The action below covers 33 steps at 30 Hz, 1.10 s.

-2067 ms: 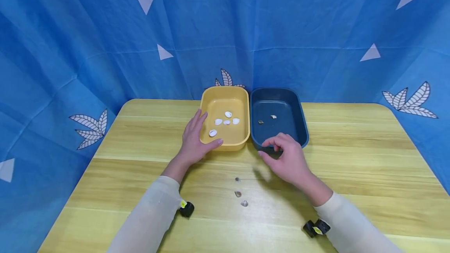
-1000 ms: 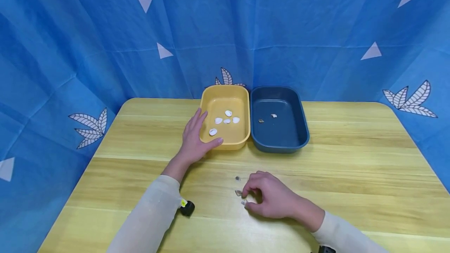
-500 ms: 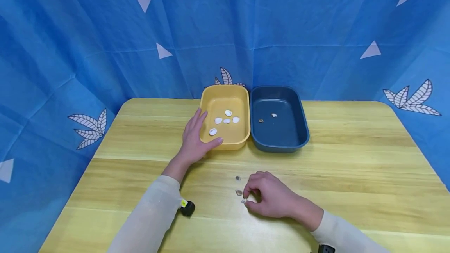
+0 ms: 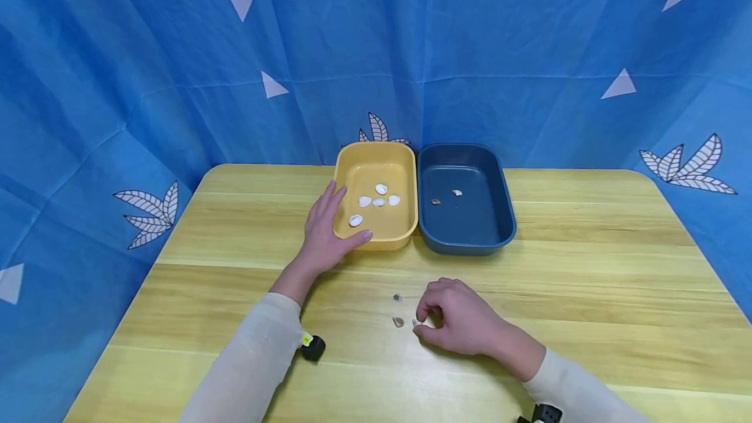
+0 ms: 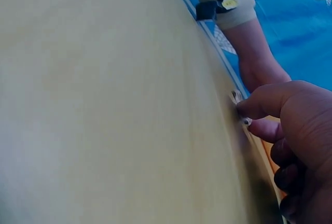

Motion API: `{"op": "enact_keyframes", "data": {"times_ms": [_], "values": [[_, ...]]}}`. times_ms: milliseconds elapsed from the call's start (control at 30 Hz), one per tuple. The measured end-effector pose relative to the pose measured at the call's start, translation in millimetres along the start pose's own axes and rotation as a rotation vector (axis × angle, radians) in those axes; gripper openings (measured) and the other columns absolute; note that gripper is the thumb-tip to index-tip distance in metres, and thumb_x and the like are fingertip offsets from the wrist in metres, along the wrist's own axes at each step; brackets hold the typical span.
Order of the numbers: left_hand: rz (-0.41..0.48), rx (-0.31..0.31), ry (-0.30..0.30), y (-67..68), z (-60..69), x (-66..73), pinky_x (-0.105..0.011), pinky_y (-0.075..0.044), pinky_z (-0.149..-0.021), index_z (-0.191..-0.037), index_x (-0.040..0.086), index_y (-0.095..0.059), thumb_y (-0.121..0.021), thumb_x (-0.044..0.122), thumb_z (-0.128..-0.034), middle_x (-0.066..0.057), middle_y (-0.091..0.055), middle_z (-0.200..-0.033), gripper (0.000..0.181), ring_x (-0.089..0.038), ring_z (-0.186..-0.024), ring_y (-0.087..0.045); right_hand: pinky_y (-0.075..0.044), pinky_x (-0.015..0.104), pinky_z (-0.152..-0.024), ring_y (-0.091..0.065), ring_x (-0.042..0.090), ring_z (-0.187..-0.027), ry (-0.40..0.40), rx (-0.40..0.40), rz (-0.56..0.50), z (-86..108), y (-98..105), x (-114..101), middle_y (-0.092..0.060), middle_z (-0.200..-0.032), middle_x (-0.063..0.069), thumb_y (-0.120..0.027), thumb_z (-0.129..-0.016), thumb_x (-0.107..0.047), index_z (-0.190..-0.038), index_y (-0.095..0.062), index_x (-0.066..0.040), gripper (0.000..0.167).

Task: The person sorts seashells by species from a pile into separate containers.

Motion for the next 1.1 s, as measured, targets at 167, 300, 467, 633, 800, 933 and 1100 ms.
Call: {"op": "enact_keyframes", "data": {"times_ms": [167, 300, 467, 633, 800, 933, 1100], "values": [[0.001, 0.002, -0.007, 0.6, -0.5, 0.1, -0.060, -0.009, -0.114, -0.159, 0.018, -0.028, -0.077, 0.053, -0.0794, 0.006, -0.006, -0.166, 0.099, -0.031, -0.149, -0.007, -0.043, 0.029, -0.071, -0.046, 0.005, -0.069, -0.027, 0.004, -0.022, -1.0, 6.8, 6.7, -0.051, -0.069, -0.017, -0.085, -0.076, -0.028, -0.079, -0.067, -0.028, 0.018], [-0.005, -0.003, 0.000, -0.1, -0.7, -1.3, -0.061, -0.008, -0.114, -0.159, 0.019, -0.028, -0.077, 0.055, -0.0793, 0.007, -0.005, -0.166, 0.100, -0.032, -0.149, -0.006, -0.042, 0.027, -0.068, -0.048, 0.005, -0.072, -0.026, -0.031, -0.094, -2.3, 8.1, 8.9, -0.052, -0.071, -0.013, -0.085, -0.076, -0.022, -0.086, -0.070, -0.026, 0.018], [0.000, -0.005, 0.018, -0.4, 0.3, -2.1, -0.060, -0.008, -0.114, -0.159, 0.020, -0.027, -0.076, 0.057, -0.0791, 0.009, -0.004, -0.166, 0.101, -0.033, -0.149, -0.006, -0.042, 0.027, -0.068, -0.048, 0.005, -0.073, 0.034, -0.076, -0.136, -5.4, 8.4, 6.0, -0.052, -0.075, -0.011, -0.082, -0.077, -0.014, -0.090, -0.071, -0.023, 0.020], [-0.008, -0.010, 0.022, -0.3, 0.1, -1.6, -0.060, -0.008, -0.114, -0.159, 0.022, -0.026, -0.076, 0.057, -0.0795, 0.009, -0.003, -0.166, 0.101, -0.033, -0.149, -0.006, -0.040, 0.029, -0.071, -0.048, 0.004, -0.072, 0.053, -0.110, -0.116, -8.0, 7.4, 4.9, -0.052, -0.074, -0.012, -0.080, -0.080, -0.015, -0.088, -0.070, -0.024, 0.015], [-0.015, -0.011, 0.020, 0.0, -0.1, -1.0, -0.060, -0.007, -0.114, -0.159, 0.022, -0.026, -0.076, 0.057, -0.0799, 0.009, -0.003, -0.166, 0.100, -0.033, -0.149, -0.006, -0.040, 0.030, -0.072, -0.047, 0.004, -0.071, 0.043, -0.117, -0.118, -8.7, 6.3, 6.2, -0.052, -0.073, -0.013, -0.079, -0.082, -0.017, -0.085, -0.070, -0.024, 0.013], [-0.014, -0.008, 0.011, 0.5, -0.1, -0.4, -0.060, -0.007, -0.114, -0.159, 0.021, -0.027, -0.076, 0.055, -0.0799, 0.008, -0.004, -0.166, 0.100, -0.034, -0.149, -0.007, -0.041, 0.030, -0.071, -0.048, 0.004, -0.070, 0.045, -0.110, -0.109, -8.8, 5.4, 6.6, -0.053, -0.073, -0.012, -0.081, -0.079, -0.018, -0.085, -0.069, -0.026, 0.015], [-0.016, -0.011, 0.017, -0.1, -0.2, -1.1, -0.060, -0.007, -0.114, -0.159, 0.023, -0.027, -0.076, 0.056, -0.0798, 0.009, -0.003, -0.166, 0.100, -0.032, -0.149, -0.006, -0.040, 0.032, -0.075, -0.047, 0.003, -0.071, 0.028, -0.138, -0.093, -7.9, 3.6, 7.9, -0.052, -0.073, -0.015, -0.082, -0.076, -0.020, -0.083, -0.067, -0.029, 0.019]]}}
Point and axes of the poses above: each hand's wrist, its own z-axis away from the middle knuckle, its own y-axis out of the back of the hand, x = y × z, the point moved 8 cm from there along -z, towards the middle knuckle
